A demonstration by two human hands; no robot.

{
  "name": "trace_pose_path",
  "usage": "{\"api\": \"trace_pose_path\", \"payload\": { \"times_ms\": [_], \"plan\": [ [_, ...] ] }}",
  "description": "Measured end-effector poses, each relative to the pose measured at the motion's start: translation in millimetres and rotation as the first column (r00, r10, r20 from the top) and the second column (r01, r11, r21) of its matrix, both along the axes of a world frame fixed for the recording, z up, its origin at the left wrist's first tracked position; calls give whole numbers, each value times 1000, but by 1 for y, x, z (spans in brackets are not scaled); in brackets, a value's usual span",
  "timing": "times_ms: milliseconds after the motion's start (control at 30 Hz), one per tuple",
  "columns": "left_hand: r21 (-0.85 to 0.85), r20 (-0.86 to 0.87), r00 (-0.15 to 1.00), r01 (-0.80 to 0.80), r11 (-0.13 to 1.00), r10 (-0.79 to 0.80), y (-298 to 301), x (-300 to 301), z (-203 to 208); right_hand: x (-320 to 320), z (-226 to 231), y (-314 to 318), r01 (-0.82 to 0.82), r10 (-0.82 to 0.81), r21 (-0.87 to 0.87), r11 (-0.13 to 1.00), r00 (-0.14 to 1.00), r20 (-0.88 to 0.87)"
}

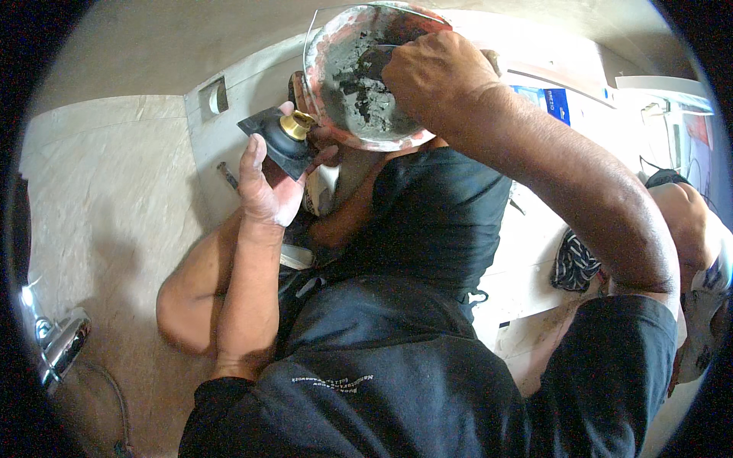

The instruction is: The person scoops cement from a bucket and applies it to a brass plumbing fitting. They then insert the fitting into a wall hole and secure it with a screwdriver.

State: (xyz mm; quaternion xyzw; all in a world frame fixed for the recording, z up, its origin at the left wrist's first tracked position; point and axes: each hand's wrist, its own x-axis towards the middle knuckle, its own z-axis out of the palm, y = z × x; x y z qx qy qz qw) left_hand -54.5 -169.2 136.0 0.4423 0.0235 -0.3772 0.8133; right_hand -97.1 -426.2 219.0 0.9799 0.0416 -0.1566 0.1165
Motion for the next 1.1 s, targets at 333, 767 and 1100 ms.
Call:
{"api": "trace_pose_path", "payload": {
  "times_ms": [333, 767, 1100],
  "plan": [
    [-38, -20, 1000, -4, 999, 3, -1, 3, -5, 0, 1, -2, 9, -4, 53, 999, 996, -93],
    [21, -14, 1000, -15, 1000, 16, -1, 4, -5, -47, -29, -7, -88, 71, 59, 994, 967, 246],
    [72, 22, 1000, -17, 997, 15, -6, 2, -2, -35, 12, 3, 139, -97, 208, 968, 975, -199]
  ]
}}
